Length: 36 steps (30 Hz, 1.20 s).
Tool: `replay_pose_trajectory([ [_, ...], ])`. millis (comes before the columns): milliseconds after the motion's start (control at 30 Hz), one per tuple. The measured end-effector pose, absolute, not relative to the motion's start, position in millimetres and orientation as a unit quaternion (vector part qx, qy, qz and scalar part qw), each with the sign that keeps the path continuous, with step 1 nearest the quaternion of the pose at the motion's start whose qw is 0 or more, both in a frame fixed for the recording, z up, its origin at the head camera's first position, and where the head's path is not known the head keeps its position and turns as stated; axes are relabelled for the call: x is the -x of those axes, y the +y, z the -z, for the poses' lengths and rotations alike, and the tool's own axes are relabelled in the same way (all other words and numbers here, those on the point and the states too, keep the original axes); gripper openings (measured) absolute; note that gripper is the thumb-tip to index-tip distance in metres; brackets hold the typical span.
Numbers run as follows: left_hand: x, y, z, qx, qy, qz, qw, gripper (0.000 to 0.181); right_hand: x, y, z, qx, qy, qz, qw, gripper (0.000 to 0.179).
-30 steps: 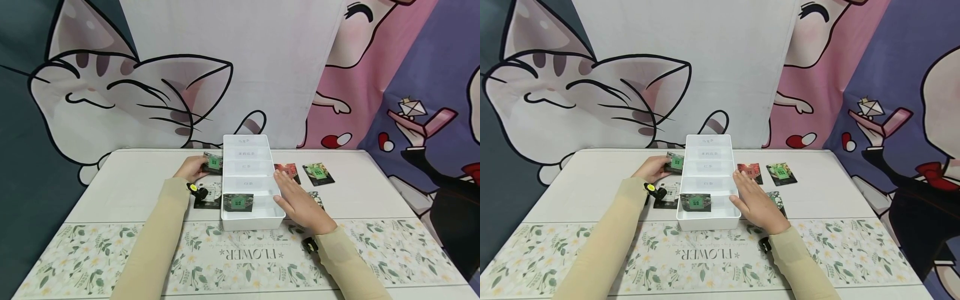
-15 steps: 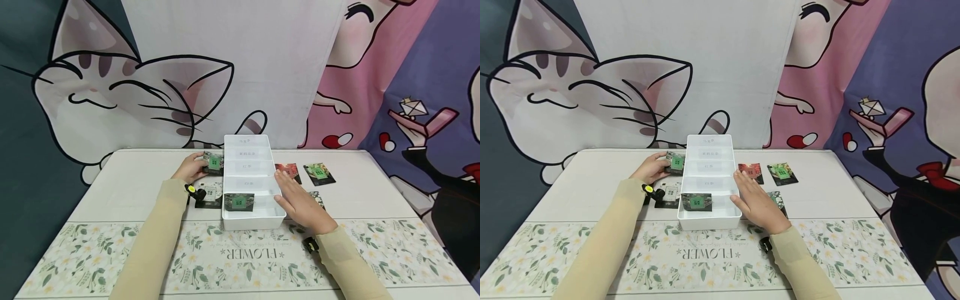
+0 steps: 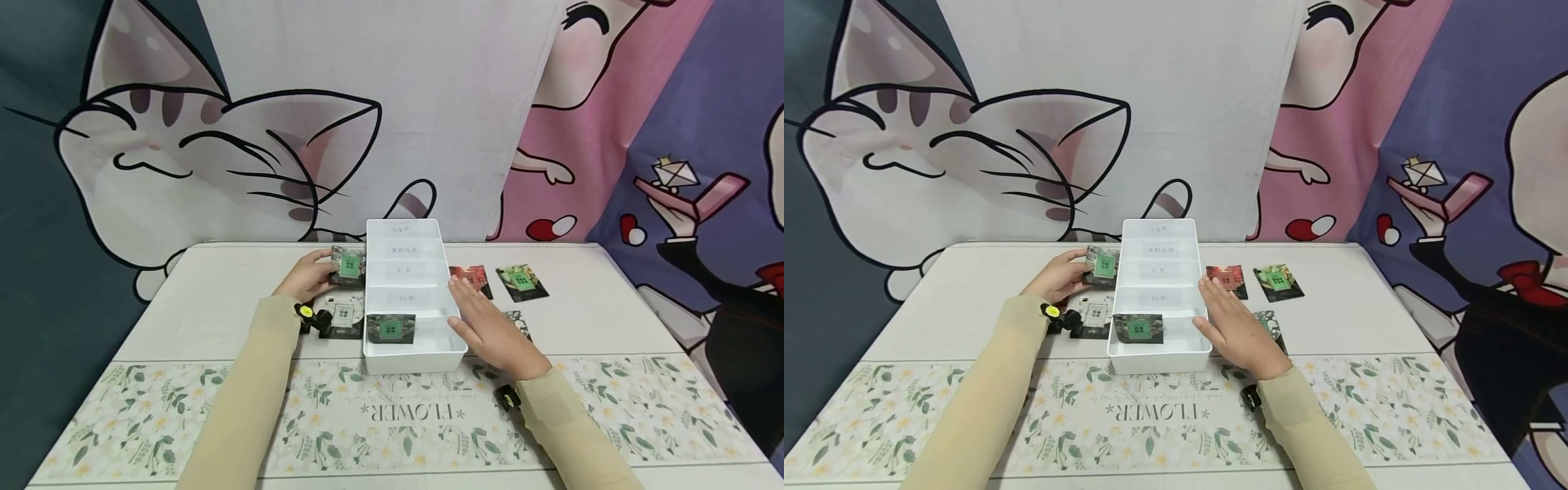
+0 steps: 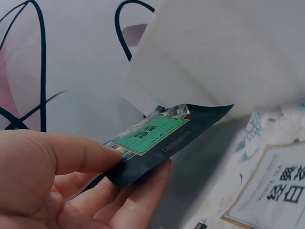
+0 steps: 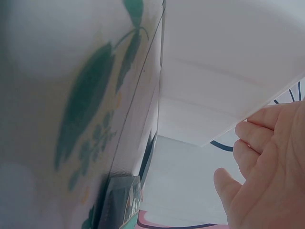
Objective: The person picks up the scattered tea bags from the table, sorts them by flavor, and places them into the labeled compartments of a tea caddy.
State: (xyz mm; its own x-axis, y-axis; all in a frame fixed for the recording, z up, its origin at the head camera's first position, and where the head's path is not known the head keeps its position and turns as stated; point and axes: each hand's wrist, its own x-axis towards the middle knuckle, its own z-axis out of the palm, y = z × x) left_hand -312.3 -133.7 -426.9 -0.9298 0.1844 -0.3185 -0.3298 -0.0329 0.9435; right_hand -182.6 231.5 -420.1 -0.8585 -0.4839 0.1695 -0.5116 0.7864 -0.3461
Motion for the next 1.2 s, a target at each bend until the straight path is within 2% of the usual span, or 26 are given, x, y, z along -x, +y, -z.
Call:
replay_pose_trajectory([
  [867, 294.5, -145.9, 418.9, 0.054, 0.619, -0.77, 0.145, 0.062, 182.5, 230.9, 418.8, -0.262, -0.945, -0.191, 0.03, 0.068],
  [1200, 282.1, -141.3, 410.0, 0.032, 0.612, -0.782, 0.115, 0.063, 182.0, 230.3, 419.3, -0.263, -0.945, -0.189, 0.036, 0.068],
])
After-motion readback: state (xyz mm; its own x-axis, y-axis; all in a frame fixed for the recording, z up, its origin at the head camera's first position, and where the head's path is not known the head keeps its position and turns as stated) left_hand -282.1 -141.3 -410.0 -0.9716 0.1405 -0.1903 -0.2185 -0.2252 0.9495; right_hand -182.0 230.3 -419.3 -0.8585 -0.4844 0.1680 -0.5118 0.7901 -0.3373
